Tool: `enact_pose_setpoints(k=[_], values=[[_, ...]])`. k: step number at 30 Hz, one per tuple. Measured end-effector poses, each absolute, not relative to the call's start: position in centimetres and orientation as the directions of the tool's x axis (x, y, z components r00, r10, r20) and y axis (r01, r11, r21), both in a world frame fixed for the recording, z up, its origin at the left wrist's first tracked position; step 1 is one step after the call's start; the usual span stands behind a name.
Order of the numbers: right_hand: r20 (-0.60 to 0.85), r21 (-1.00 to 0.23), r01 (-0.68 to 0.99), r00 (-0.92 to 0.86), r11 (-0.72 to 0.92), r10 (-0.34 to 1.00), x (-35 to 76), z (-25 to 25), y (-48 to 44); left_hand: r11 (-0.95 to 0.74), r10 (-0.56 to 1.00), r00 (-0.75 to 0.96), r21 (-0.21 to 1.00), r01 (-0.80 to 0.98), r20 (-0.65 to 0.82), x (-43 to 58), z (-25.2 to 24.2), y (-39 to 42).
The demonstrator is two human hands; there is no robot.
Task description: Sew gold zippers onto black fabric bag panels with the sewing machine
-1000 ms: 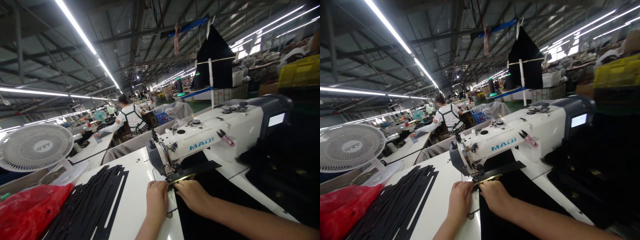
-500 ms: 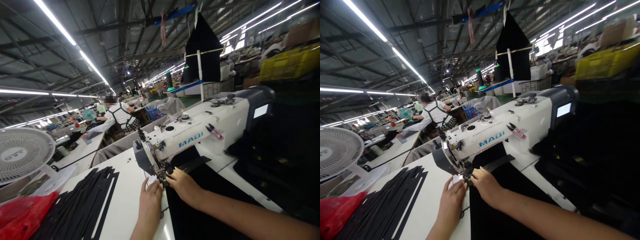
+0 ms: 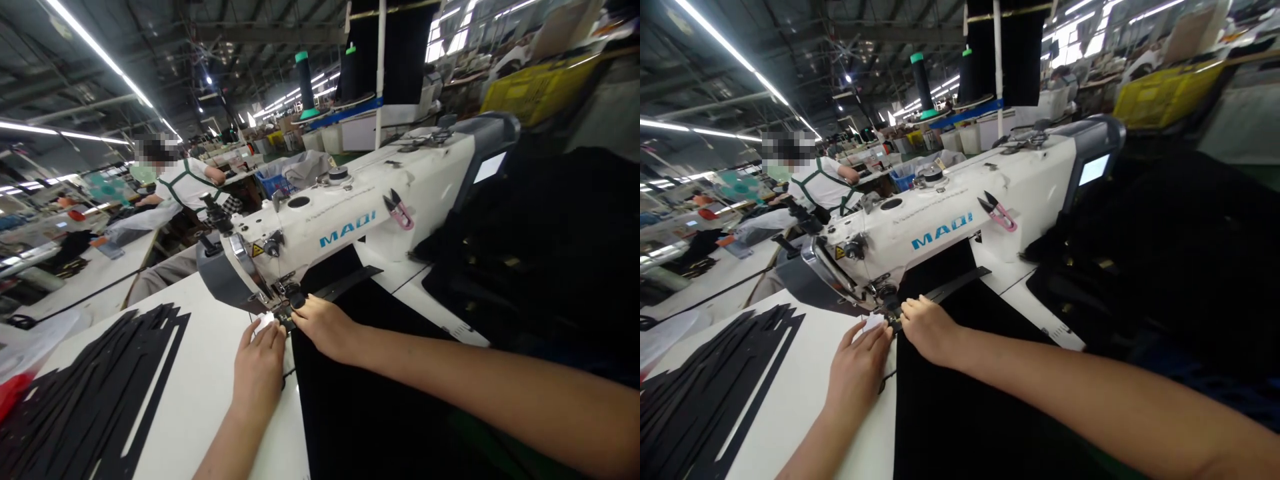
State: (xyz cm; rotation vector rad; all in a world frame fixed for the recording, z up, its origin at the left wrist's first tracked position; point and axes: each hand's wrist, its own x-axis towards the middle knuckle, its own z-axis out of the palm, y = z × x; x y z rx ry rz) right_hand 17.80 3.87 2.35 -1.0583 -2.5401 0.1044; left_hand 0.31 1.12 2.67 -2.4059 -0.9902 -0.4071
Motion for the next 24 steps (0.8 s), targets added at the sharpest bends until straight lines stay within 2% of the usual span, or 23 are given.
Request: enact_pose_setpoints(k=[6,13,24], values=[[0.331,-0.217,0.662,-0.641,0.717,0.692,17.8,2.5,4.4,-0.585,0.623,0.654,-0.298,0.754,0.43,0.5,2.4,1.4],[0.407,-0.243,0.631,-0.623,0.737,0.668,17.4,1.2,4.9,-0.547,0.699,0.569,-0.189,0.816,0.434,0.4,1.7,1.7],[0.446,-0.275,0.613,-0.601,0.741,0.663,17.2,1.0,5.1,-0.484,0.719,0.497,-0.163,0.86,0.485,0.3,0.7,2.1]])
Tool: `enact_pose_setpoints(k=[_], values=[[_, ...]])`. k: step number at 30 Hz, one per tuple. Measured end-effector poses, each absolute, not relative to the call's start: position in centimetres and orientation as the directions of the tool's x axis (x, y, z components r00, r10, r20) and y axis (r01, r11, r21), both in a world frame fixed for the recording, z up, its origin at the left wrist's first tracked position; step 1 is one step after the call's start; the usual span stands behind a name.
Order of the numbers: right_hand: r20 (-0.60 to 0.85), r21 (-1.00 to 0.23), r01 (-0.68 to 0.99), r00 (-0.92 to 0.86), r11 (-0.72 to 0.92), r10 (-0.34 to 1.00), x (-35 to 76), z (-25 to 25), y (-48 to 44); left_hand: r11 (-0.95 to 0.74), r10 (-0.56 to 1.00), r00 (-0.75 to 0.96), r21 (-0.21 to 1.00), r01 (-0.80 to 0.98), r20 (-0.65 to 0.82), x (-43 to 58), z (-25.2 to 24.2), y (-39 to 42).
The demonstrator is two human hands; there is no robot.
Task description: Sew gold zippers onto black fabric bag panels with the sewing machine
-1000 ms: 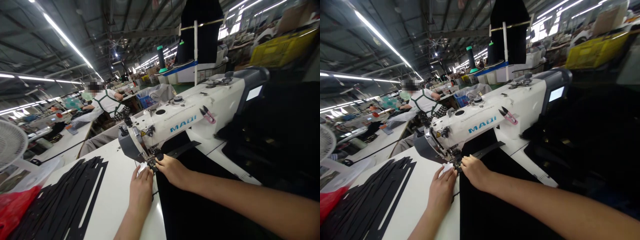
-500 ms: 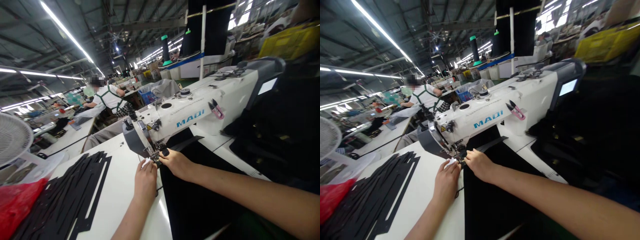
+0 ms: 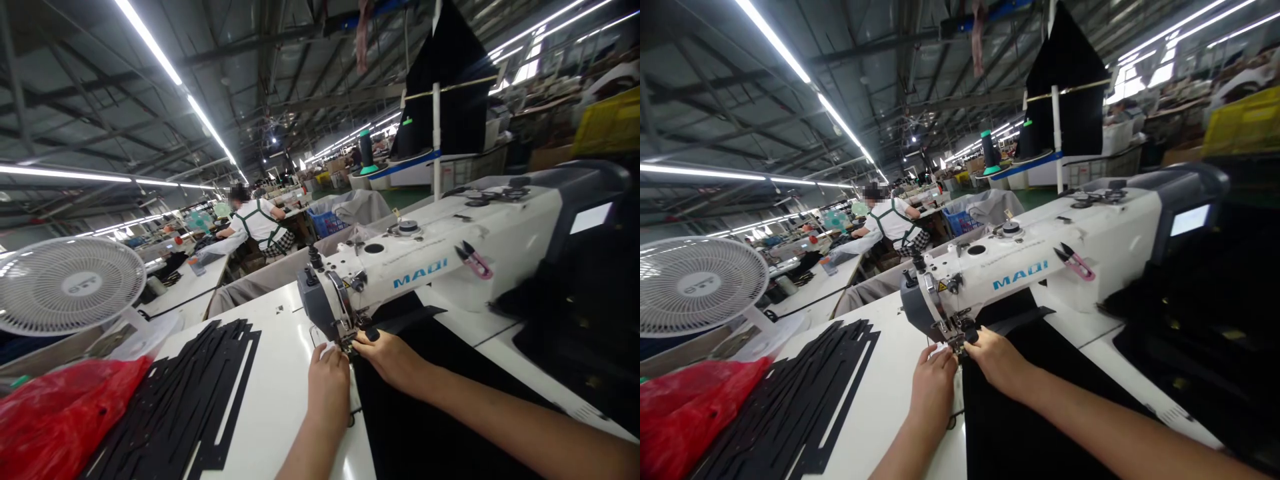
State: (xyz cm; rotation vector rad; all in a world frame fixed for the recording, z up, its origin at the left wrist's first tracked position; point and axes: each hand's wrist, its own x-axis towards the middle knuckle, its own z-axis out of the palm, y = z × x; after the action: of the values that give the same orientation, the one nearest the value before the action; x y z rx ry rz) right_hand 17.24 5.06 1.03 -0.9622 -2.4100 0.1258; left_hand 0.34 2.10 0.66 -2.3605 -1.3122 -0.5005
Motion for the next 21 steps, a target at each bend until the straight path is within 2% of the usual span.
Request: enact_pose_setpoints(k=[10,16,18,20,21], values=[[0.376,-0.224,0.669,-0.612,0.709,0.696,17.1,2.3,5.2,-0.499,0.715,0.484,-0.117,0.859,0.504,-0.1,-0.2,3.2],[0.306,-0.161,0.838,-0.46,0.521,0.834,19.9,4.4,2.4,-0.489,0.744,0.445,-0.047,0.871,0.499,-0.8,2.6,1.2],[0.302,-0.123,0.818,-0.509,0.562,0.806,21.0,3.6,-0.5,-0.54,0.747,0.457,0.04,0.841,0.484,-1.1,3.3,-0.3],[0.414,0.026,0.716,-0.643,0.698,0.644,21.7,1.7,-3.4,-0.637,0.724,0.534,0.126,0.761,0.436,-1.2,3.3,-1.8],[0.474,0.106,0.696,-0.663,0.71,0.579,22.0,0.6,-4.7,-0.677,0.708,0.579,0.156,0.719,0.405,-1.1,3.1,-2.4]])
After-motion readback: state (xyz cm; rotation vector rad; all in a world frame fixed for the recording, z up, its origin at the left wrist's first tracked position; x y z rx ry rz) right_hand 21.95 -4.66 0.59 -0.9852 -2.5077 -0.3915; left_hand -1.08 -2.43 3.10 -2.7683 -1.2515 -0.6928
